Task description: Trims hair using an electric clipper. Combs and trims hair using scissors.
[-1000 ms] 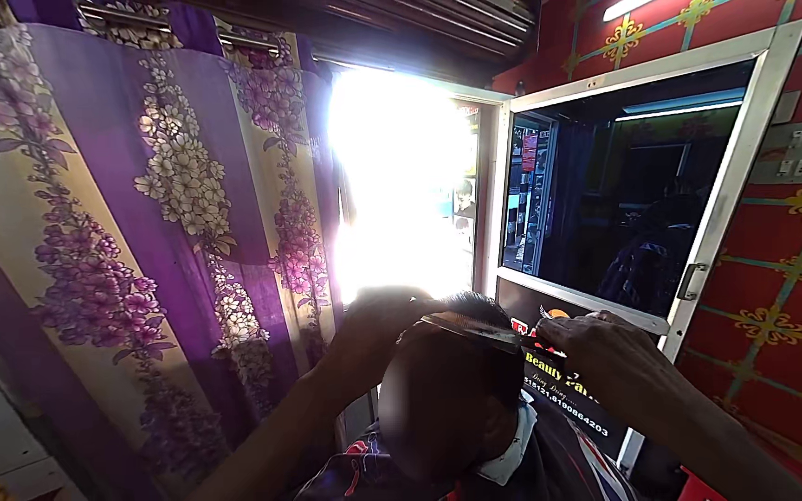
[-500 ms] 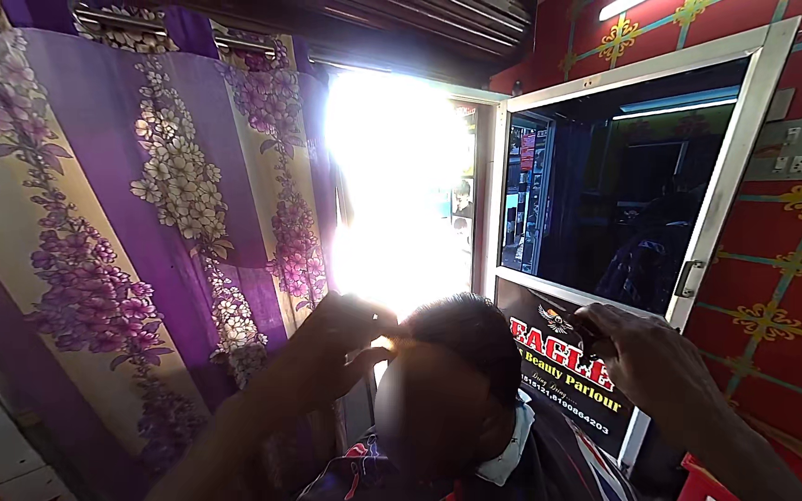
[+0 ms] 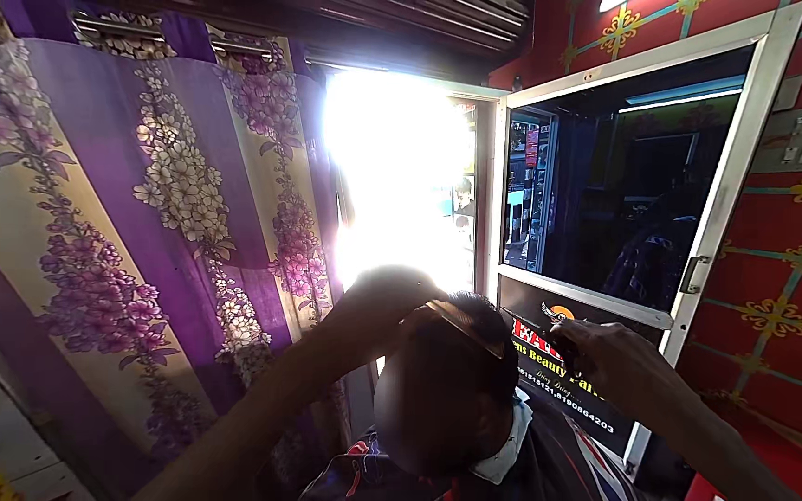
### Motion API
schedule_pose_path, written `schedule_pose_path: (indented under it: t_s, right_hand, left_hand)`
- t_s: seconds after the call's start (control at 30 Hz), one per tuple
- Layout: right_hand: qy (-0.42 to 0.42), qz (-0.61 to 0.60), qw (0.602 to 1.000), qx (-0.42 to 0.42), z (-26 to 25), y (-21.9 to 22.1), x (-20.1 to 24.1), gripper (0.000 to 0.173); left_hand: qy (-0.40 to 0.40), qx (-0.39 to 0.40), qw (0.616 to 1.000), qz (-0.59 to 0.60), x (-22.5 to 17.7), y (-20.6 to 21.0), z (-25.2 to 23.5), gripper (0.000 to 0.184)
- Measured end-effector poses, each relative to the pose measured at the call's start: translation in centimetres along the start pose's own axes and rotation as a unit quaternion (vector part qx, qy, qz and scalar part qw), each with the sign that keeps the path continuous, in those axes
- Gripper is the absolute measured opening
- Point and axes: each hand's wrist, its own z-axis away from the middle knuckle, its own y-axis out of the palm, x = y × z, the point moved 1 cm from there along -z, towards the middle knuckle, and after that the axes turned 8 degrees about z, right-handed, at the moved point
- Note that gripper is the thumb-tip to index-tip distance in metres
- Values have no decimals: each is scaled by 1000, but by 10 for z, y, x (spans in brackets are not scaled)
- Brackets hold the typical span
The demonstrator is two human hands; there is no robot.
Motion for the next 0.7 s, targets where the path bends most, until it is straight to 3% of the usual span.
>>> schedule_pose_path:
  t_s: [0.27,0.37,0.57,0.7]
  right_hand:
    - [-46,12,997,57,-7,1,17,49]
    - [-51,25,998,-19,-9,1,25,41]
    - [28,-25,996,-76,-4,-2,11,38]
    - [41,-16,996,-76,4,6,-1,39]
  left_hand:
    - [0,-39,999,9,-1,2,1,23]
    - [-23,-61,997,38,-2,2,3,23]
    - [-190,-204,960,20,-30,2,22,17]
    - [-249,-188,950,20,-46,18,50,20]
